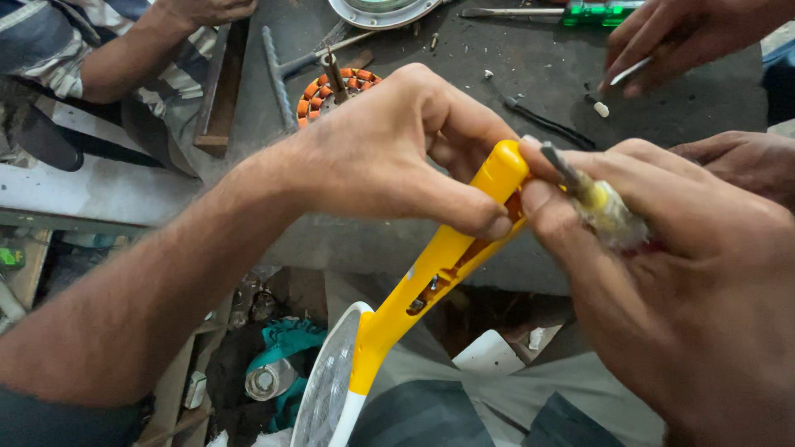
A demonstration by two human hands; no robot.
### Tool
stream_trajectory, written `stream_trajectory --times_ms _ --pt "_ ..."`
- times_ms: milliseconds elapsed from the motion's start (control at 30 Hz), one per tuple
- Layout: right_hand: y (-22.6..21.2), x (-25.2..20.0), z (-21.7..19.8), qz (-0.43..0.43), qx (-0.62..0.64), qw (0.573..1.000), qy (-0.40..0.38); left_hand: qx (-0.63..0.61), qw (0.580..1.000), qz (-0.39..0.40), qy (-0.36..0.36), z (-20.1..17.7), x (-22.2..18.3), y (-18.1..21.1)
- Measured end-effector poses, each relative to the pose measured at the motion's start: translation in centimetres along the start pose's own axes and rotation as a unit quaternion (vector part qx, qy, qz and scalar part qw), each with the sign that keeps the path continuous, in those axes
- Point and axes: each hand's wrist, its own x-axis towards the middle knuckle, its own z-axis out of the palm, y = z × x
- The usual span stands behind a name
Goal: The person uses a screwdriver to pry open the yellow plastic handle of an electric fly swatter. They work along the seam to separate the two halves of the casing, eventually exposing the internal circuit board and battery.
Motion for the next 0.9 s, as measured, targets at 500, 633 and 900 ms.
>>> stream_trajectory --times_ms 500,633,900 --pt "1.7 0.3 0.6 0.02 0.038 0.999 0.007 0.016 1.0 0.001 0.016 0.0 1.3 -0.6" --pt "2.6 0.2 0.7 -0.017 0.0 1.0 0.024 0.043 0.998 0.014 0.041 0.8 1.4 -0.7" --pt "4.5 -1.6 1.4 0.054 0.064 0.996 0.032 0.116 0.989 0.046 0.073 2.0 1.5 -0.8"
